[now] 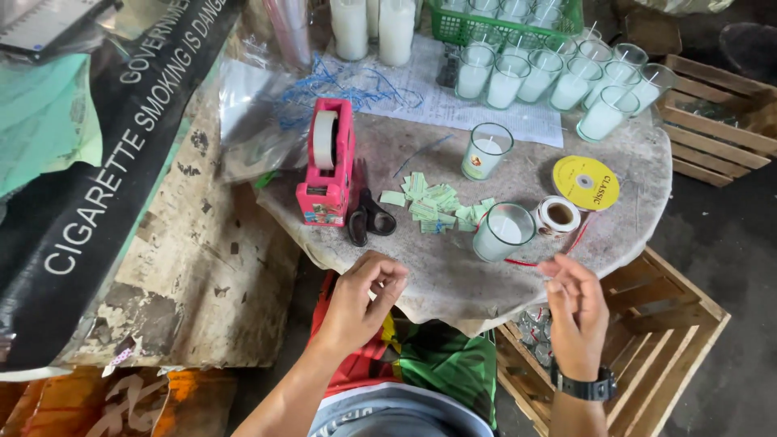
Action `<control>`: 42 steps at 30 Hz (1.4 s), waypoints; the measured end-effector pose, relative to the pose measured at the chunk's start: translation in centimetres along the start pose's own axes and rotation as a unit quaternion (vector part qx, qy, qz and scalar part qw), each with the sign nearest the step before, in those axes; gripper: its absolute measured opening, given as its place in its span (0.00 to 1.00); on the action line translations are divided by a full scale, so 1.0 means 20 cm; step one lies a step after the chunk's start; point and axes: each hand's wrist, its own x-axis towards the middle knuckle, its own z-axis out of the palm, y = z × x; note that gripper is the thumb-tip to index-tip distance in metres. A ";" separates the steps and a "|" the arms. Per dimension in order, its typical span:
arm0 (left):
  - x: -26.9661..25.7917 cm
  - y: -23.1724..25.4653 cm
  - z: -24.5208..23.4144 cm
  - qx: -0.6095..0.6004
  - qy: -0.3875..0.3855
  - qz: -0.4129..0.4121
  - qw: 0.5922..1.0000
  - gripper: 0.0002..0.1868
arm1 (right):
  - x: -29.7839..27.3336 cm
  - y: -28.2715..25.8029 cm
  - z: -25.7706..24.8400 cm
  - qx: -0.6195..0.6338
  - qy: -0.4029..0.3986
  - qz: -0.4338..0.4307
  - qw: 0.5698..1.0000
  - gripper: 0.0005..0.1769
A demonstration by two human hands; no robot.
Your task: Labeling glass jars with stickers and organizing them on a table
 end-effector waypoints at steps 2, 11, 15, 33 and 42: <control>0.01 0.00 0.00 -0.001 0.012 0.011 1.000 0.08 | -0.02 0.01 0.02 0.017 0.004 -0.021 1.000 0.15; 0.01 -0.07 -0.01 0.064 0.075 0.024 0.995 0.04 | -0.01 0.01 0.07 0.050 0.004 -0.066 0.997 0.21; 0.02 -0.18 -0.11 0.159 0.231 0.041 0.959 0.15 | 0.07 -0.01 0.10 -0.027 -0.036 -0.110 0.993 0.35; 0.62 -0.45 0.14 0.448 -0.180 -0.096 0.870 0.11 | 0.19 0.12 0.24 -0.133 0.009 -0.143 0.981 0.43; 0.61 -0.41 0.07 0.307 -0.141 -0.025 0.941 0.10 | 0.17 0.17 0.26 -0.171 0.026 -0.080 0.982 0.43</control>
